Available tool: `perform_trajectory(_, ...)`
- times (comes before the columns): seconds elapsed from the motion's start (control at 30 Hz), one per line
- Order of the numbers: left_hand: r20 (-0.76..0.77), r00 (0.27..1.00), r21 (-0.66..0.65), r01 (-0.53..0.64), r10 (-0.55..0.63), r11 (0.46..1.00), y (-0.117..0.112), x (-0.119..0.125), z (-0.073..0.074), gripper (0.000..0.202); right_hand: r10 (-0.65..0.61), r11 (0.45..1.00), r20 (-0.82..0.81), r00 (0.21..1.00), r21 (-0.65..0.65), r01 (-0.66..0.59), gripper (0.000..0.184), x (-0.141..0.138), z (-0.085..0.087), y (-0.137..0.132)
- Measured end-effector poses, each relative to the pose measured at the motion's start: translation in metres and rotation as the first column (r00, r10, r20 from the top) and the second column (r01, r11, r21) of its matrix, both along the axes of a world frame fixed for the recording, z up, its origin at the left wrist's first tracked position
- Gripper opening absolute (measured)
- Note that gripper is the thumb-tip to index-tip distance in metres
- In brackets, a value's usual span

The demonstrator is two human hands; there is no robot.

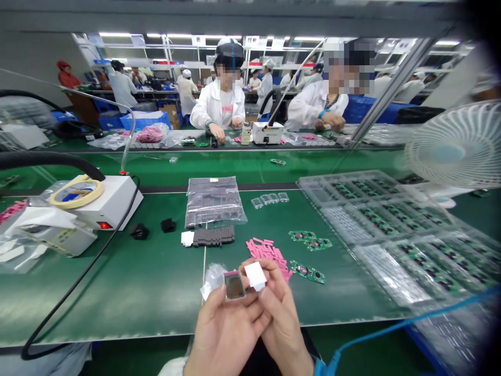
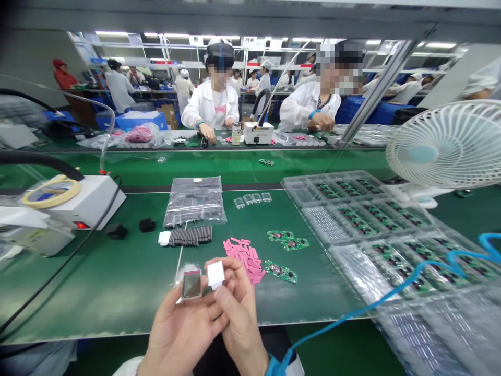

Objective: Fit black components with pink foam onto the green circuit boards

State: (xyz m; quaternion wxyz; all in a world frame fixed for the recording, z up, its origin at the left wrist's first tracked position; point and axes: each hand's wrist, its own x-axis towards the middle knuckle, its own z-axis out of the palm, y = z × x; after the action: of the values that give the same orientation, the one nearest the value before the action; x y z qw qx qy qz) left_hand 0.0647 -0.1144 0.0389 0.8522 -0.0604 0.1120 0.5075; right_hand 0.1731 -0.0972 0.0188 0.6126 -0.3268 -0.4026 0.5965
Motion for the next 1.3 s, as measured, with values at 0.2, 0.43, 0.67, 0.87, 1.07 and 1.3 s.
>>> perform_trajectory(0.2, -0.167, 0.986, -0.138, -0.041, 0.018, 0.990, -0.005, -0.002, -0.016, 0.012, -0.152, 0.954, 0.514, 0.844, 0.299, -0.010, 0.030, 0.041, 0.006, 0.009)
perform_trajectory(0.43, -0.300, 0.952, -0.065, -0.085, 0.062, 0.994, -0.007, -0.002, -0.021, 0.021, -0.308, 0.767, 0.778, 0.548, 0.544, -0.341, 0.022, 0.050, 0.041, 0.005)
perform_trajectory(0.67, -0.371, 0.928, -0.016, -0.057, 0.047, 0.998, -0.007, -0.003, -0.022, 0.026, -0.443, 0.666, 0.808, 0.388, 0.587, -0.461, 0.028, 0.048, 0.048, -0.001)
perform_trajectory(0.87, -0.426, 0.904, 0.001, -0.049, 0.044, 0.999, -0.008, -0.002, -0.023, 0.030, -0.526, 0.613, 0.797, 0.296, 0.597, -0.517, 0.030, 0.049, 0.053, -0.003)
perform_trajectory(1.07, -0.460, 0.886, 0.013, -0.066, 0.065, 0.998, -0.009, -0.001, -0.024, 0.029, -0.566, 0.603, 0.749, 0.344, 0.661, -0.447, 0.027, 0.042, 0.039, -0.006)
perform_trajectory(1.3, -0.534, 0.841, -0.001, -0.106, 0.089, 0.994, -0.005, -0.004, -0.020, 0.036, -0.576, 0.622, 0.724, 0.380, 0.690, -0.371, 0.024, 0.033, 0.031, -0.013)
